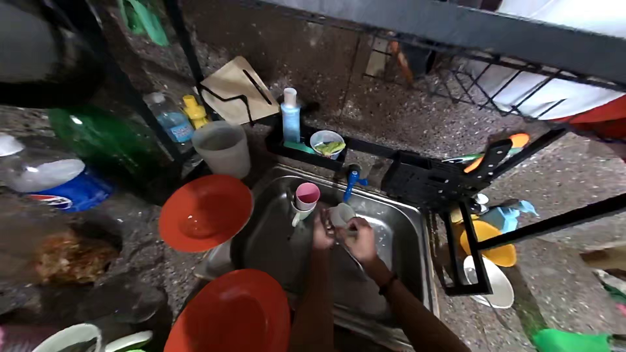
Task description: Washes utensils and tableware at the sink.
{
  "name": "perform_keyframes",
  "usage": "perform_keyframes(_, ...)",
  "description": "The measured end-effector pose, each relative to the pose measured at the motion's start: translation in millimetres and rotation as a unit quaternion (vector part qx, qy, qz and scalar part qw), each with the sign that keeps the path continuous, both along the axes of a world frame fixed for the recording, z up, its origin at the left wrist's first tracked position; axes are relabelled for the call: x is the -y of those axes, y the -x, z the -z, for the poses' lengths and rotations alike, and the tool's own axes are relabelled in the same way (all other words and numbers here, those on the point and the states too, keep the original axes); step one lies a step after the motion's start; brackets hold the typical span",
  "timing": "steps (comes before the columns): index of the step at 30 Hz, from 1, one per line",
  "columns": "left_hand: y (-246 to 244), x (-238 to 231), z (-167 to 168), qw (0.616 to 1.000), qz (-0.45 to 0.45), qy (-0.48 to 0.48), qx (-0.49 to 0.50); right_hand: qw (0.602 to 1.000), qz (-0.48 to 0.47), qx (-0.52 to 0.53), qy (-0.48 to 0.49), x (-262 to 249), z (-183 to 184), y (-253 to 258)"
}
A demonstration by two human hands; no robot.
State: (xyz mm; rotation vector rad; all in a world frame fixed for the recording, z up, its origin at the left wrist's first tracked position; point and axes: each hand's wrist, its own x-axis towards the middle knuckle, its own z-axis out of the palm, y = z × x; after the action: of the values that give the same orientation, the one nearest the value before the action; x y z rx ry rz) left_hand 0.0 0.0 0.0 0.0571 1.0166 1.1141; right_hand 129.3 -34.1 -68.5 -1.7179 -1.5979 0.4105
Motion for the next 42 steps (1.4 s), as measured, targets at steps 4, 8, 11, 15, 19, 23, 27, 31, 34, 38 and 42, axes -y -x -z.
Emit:
perform_keyframes(4,-11,-54,142,0.966,0.010,-0.132,0.222,0.970,-0.088,0.110,0.196,-33,-8,-28)
perform_keyframes(8,-10,-59,136,0.987,0.055,-0.069,0.134,0.949,-0.128,0.214,0.193,-59,3,-31)
perform_keyframes(11,-10,-57,125,0.988,0.088,-0.071,0.101,0.936,-0.141,0.262,0.190,-59,12,-22)
perform_keyframes(15,-8,-57,128,0.986,0.097,-0.089,0.106,0.969,-0.100,0.141,0.178,-63,18,-23)
perform_keyframes(19,-10,-57,129,0.985,0.119,-0.085,0.097,0.845,0.073,-0.496,0.187,-58,12,-5)
perform_keyframes(23,-14,-54,135,0.973,0.128,-0.111,0.155,0.632,0.134,-0.738,0.196,-58,12,-13)
perform_keyframes(27,-17,-44,115,0.966,0.177,-0.135,0.135,0.647,0.099,-0.719,0.232,-61,11,-16)
perform_keyframes(31,-19,-47,112,0.960,0.214,-0.144,0.112,0.723,0.088,-0.633,0.263,-66,14,-22)
perform_keyframes(34,-23,-37,91,0.956,0.229,-0.156,0.095,0.814,0.100,-0.529,0.219,-56,2,-28)
perform_keyframes(38,-33,-33,96,0.948,0.256,-0.146,0.123,0.954,0.068,-0.236,0.174,-30,-7,-43)
perform_keyframes(42,-40,-39,135,0.908,0.317,-0.153,0.228,0.981,0.069,-0.020,0.182,2,-23,-50)
